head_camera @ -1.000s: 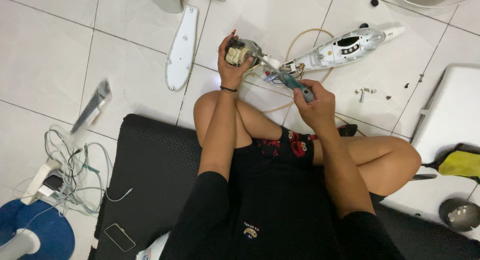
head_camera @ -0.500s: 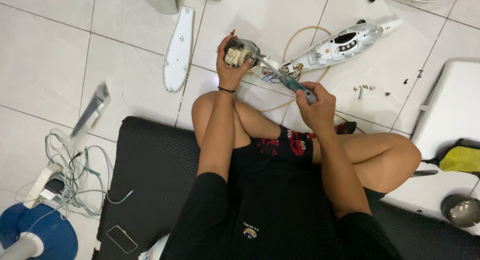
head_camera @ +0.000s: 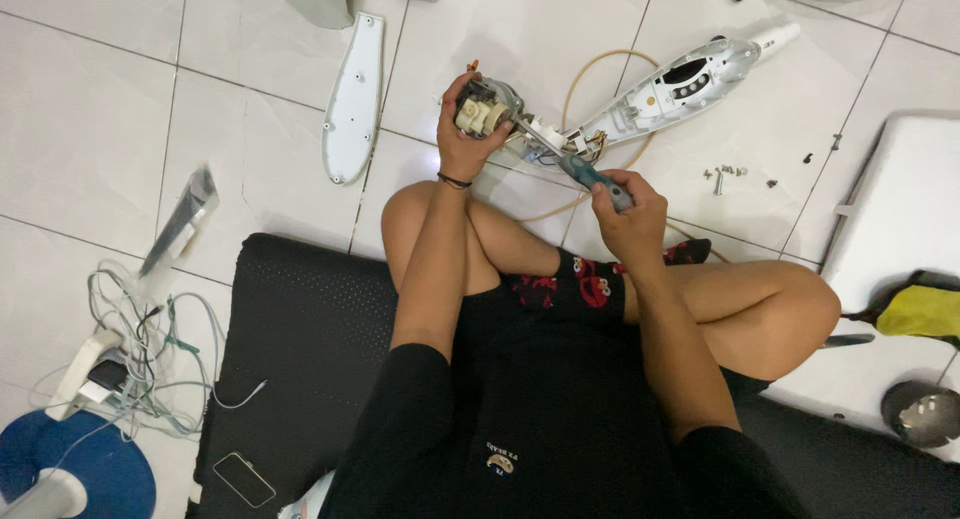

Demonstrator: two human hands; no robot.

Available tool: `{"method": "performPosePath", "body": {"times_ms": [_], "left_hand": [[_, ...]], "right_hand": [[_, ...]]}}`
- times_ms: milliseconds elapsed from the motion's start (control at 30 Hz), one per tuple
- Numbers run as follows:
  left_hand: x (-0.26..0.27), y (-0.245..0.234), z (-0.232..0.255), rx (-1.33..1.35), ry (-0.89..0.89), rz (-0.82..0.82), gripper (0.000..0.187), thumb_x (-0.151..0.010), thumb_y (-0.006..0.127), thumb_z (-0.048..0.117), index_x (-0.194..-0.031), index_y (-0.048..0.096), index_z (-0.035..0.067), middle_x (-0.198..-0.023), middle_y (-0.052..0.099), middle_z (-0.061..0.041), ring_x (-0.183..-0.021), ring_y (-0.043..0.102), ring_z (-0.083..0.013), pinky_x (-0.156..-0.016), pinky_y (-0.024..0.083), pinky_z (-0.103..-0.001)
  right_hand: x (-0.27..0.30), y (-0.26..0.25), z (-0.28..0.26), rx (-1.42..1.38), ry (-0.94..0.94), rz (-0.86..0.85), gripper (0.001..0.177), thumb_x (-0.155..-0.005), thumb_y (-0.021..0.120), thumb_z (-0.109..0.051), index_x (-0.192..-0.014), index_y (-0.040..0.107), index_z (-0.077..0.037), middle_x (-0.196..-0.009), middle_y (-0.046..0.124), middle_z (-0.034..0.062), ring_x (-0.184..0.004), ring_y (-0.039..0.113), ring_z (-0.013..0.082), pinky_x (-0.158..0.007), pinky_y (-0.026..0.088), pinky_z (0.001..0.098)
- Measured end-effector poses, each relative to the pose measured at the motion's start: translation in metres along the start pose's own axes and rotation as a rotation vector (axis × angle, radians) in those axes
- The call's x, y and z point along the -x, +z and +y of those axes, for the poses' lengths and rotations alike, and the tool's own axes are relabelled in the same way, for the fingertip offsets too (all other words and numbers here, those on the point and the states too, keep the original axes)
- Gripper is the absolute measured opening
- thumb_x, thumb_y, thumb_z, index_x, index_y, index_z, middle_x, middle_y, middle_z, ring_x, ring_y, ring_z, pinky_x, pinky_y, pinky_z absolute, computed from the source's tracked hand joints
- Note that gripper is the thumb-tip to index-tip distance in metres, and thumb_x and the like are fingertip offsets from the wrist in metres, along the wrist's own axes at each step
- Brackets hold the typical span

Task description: The person sits on a mat and disassembles an electric fan by removing screws from the base and motor housing using a screwdriver. They separate the motor from the base and handle the internal wiring.

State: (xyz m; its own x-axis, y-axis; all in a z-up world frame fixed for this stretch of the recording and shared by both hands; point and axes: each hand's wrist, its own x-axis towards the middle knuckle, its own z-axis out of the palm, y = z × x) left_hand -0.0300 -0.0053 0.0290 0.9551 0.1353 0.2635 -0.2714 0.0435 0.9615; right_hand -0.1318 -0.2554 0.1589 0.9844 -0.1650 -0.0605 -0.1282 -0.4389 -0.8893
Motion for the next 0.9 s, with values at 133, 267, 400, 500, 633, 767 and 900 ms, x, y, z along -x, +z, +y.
{"method": "performPosePath", "body": {"times_ms": [133,267,400,500,633,767,900], "left_hand": [[0.000,0.000,0.000,0.008,0.008,0.001,0.087,-0.075,0.088,-0.008,-0.149,0.044,0.005,-0.148,0.054,-0.015,-0.133,0.056,-0.0226,-0.113,0.051,-0.036],[-0.001,0.000,0.001,0.039,-0.040,0.007,0.087,-0.076,0.088,-0.008,-0.150,0.043,0.005,-0.147,0.054,-0.014,-0.133,0.057,-0.0219,-0.112,0.052,-0.037],[-0.002,-0.001,-0.001,0.031,0.036,0.007,0.087,-0.077,0.087,-0.008,-0.149,0.042,0.005,-0.153,0.048,-0.014,-0.139,0.052,-0.0226,-0.116,0.048,-0.037],[-0.003,-0.002,-0.003,-0.028,-0.027,0.015,0.086,-0.076,0.089,-0.005,-0.148,0.044,0.004,-0.146,0.055,-0.014,-0.132,0.057,-0.0220,-0.114,0.050,-0.037],[-0.003,-0.005,-0.005,-0.032,-0.043,0.016,0.086,-0.076,0.090,-0.004,-0.149,0.044,0.004,-0.145,0.056,-0.014,-0.131,0.058,-0.0217,-0.114,0.051,-0.037],[-0.004,-0.006,-0.005,-0.004,-0.021,-0.012,0.085,-0.077,0.089,-0.006,-0.148,0.045,0.005,-0.148,0.055,-0.014,-0.132,0.058,-0.0223,-0.114,0.050,-0.036],[-0.005,-0.006,-0.003,-0.020,-0.008,-0.005,0.085,-0.076,0.088,-0.008,-0.148,0.045,0.005,-0.148,0.054,-0.014,-0.131,0.056,-0.0222,-0.113,0.051,-0.036]], "right_hand": [[-0.004,0.006,-0.001,0.023,-0.041,0.015,0.020,-0.095,0.074,-0.016,-0.106,0.074,0.000,-0.073,0.066,0.0013,-0.062,0.053,0.0054,-0.057,0.045,0.0236],[-0.006,0.007,0.002,0.010,-0.017,0.008,0.021,-0.095,0.074,-0.017,-0.107,0.074,0.000,-0.074,0.066,0.0035,-0.064,0.053,0.0067,-0.058,0.045,0.0245],[-0.007,0.007,0.008,0.017,-0.054,-0.003,0.022,-0.096,0.075,-0.018,-0.108,0.073,0.000,-0.077,0.068,0.0043,-0.067,0.056,0.0073,-0.062,0.048,0.0238],[-0.009,0.008,0.012,0.025,-0.117,-0.002,0.025,-0.097,0.073,-0.019,-0.106,0.073,0.003,-0.078,0.068,0.0052,-0.066,0.055,0.0091,-0.060,0.047,0.0242],[-0.024,0.003,0.012,-0.429,0.445,-0.234,0.034,-0.102,0.064,-0.031,-0.100,0.073,0.002,-0.062,0.057,0.0054,-0.050,0.046,0.0088,-0.047,0.037,0.0252],[-0.039,-0.013,0.004,-0.623,0.692,-0.416,0.042,-0.101,0.058,-0.040,-0.104,0.072,0.000,-0.057,0.054,0.0044,-0.041,0.036,0.0087,-0.040,0.030,0.0254],[-0.037,-0.013,-0.008,-0.338,0.529,-0.424,0.038,-0.101,0.061,-0.036,-0.111,0.072,0.000,-0.062,0.056,0.0023,-0.049,0.043,0.0079,-0.044,0.033,0.0247]]}}
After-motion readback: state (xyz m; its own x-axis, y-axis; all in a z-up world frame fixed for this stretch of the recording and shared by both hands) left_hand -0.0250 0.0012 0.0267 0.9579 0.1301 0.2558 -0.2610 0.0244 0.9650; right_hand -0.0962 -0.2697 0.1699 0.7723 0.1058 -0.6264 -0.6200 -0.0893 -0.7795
